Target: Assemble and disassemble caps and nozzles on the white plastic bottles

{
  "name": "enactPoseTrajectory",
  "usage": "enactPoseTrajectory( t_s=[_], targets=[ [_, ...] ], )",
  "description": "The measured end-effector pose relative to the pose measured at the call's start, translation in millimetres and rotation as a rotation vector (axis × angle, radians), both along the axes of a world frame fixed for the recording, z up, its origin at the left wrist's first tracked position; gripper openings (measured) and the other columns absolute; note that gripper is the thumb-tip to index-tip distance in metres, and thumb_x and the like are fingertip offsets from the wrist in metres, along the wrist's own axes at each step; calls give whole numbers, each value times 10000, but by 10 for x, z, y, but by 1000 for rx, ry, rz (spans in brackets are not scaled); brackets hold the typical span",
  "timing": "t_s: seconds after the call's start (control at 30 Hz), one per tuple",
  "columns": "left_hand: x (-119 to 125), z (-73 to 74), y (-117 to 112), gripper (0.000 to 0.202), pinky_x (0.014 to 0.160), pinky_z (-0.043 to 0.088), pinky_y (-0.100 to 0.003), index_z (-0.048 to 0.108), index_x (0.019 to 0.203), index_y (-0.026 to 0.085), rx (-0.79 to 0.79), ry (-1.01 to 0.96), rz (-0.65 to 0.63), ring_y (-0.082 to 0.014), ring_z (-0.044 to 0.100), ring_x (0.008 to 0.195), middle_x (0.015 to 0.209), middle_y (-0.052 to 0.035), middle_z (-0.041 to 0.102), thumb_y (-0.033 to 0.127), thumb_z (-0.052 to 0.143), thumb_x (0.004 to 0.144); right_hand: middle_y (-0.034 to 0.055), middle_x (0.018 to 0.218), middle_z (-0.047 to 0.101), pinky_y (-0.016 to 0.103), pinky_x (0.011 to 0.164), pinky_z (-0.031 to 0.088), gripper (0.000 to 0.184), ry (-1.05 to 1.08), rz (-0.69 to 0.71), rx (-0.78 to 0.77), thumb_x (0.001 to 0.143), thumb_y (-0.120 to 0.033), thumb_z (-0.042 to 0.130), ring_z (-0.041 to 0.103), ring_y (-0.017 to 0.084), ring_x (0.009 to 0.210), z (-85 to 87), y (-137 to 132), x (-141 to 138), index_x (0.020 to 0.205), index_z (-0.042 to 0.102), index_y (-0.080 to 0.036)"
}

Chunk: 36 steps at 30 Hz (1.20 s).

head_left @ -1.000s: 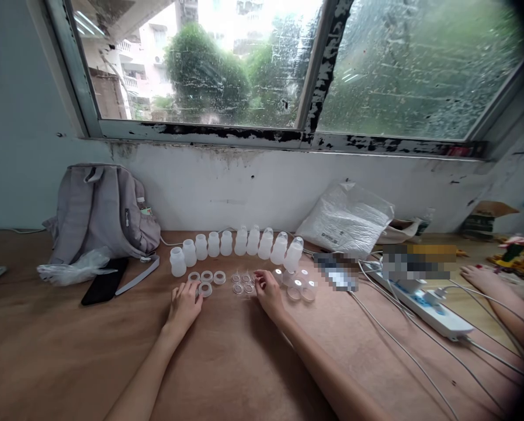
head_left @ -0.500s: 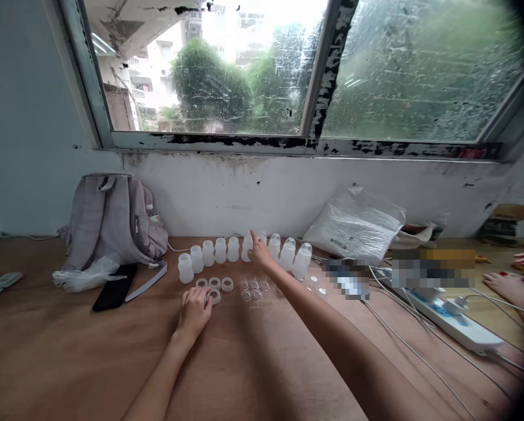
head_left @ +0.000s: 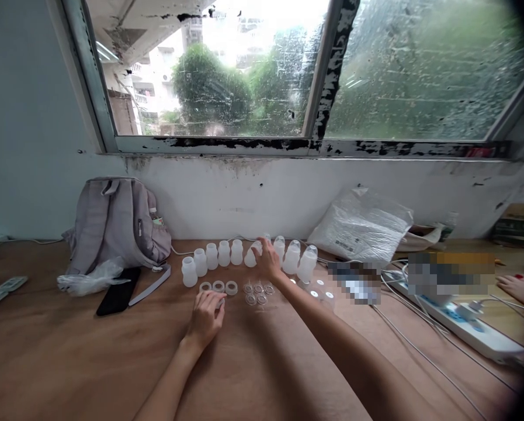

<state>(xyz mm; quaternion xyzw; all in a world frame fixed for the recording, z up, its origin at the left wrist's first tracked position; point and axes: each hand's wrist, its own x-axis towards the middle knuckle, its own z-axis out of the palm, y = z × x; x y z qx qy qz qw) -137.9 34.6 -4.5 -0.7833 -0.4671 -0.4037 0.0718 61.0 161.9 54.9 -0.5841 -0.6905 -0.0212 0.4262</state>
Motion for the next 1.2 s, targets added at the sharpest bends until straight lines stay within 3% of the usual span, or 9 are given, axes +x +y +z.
enactPoseTrajectory(
  t_s=[0.1, 0.2, 0.33, 0.5, 0.67, 0.77, 0.93, 1.07, 1.2],
  targets=[
    [53, 5, -49, 298, 845, 400, -374, 518, 1058, 192, 39, -9, -21, -195, 527, 939, 980, -62, 599, 129, 448, 775, 94, 1007, 531, 318, 690, 435, 357, 183, 80, 99, 799, -359, 456, 536, 193, 817, 54, -198, 95, 1108, 482, -182],
    [114, 16, -112, 404, 886, 378, -409, 418, 1179, 198, 77, -35, 49, -222, 476, 1053, 1144, -103, 507, 209, 493, 782, 88, 942, 552, 293, 678, 450, 364, 433, 226, 70, 789, -422, 466, 536, 180, 794, 80, -543, 193, 1047, 522, -172],
    [178, 23, -170, 579, 931, 333, -465, 348, 1217, 206, 168, -32, 34, -279, 398, 1148, 1243, -146, 413, 355, 597, 716, 34, 721, 563, 268, 563, 466, 342, 714, 398, -181, 749, -444, 526, 539, 152, 631, -17, -1048, 262, 947, 540, -165],
    [208, -41, -193, 504, 772, 459, -297, 365, 1161, 200, 19, -32, -216, -194, 553, 947, 1056, -98, 565, 329, 585, 726, 3, 705, 536, 248, 477, 479, 291, 904, 511, -451, 729, -454, 548, 540, 123, 571, -179, -1375, 265, 813, 498, -180],
    [218, -44, -263, 452, 656, 467, -244, 447, 1075, 197, -201, -117, -304, -168, 587, 790, 946, -60, 607, 350, 599, 678, -54, 491, 478, 174, 284, 302, 348, 821, 599, -793, 732, -520, 491, 438, 87, 341, -287, -1447, 313, 828, 463, -186],
    [273, 38, -306, 376, 570, 446, -217, 526, 963, 179, -466, -232, -336, -141, 567, 659, 800, -24, 613, 360, 614, 645, -72, 426, 394, 163, 288, 206, 348, 729, 544, -736, 754, -511, 466, 335, 49, 311, -338, -1468, 358, 680, 465, -171],
    [427, 99, -316, 323, 433, 347, -178, 563, 783, 125, -822, -525, -385, -88, 462, 501, 602, 11, 530, 420, 587, 652, -51, 511, 324, 167, 372, 259, 409, 715, 458, -555, 748, -506, 475, 341, 60, 458, -354, -1467, 427, 540, 390, -164],
    [504, 91, -331, 351, 379, 300, -178, 541, 718, 122, -893, -603, -392, -72, 403, 442, 560, 18, 483, 470, 538, 675, -43, 510, 320, 175, 374, 252, 415, 708, 429, -599, 759, -520, 437, 328, 68, 459, -322, -1447, 481, 552, 423, -160],
    [527, 147, -415, 282, 432, 355, -185, 527, 759, 156, -749, -480, -315, -91, 462, 492, 590, 20, 517, 431, 533, 696, -44, 492, 333, 187, 365, 238, 394, 682, 428, -626, 771, -502, 428, 329, 69, 416, -310, -1434, 506, 565, 437, -166]
  ],
)
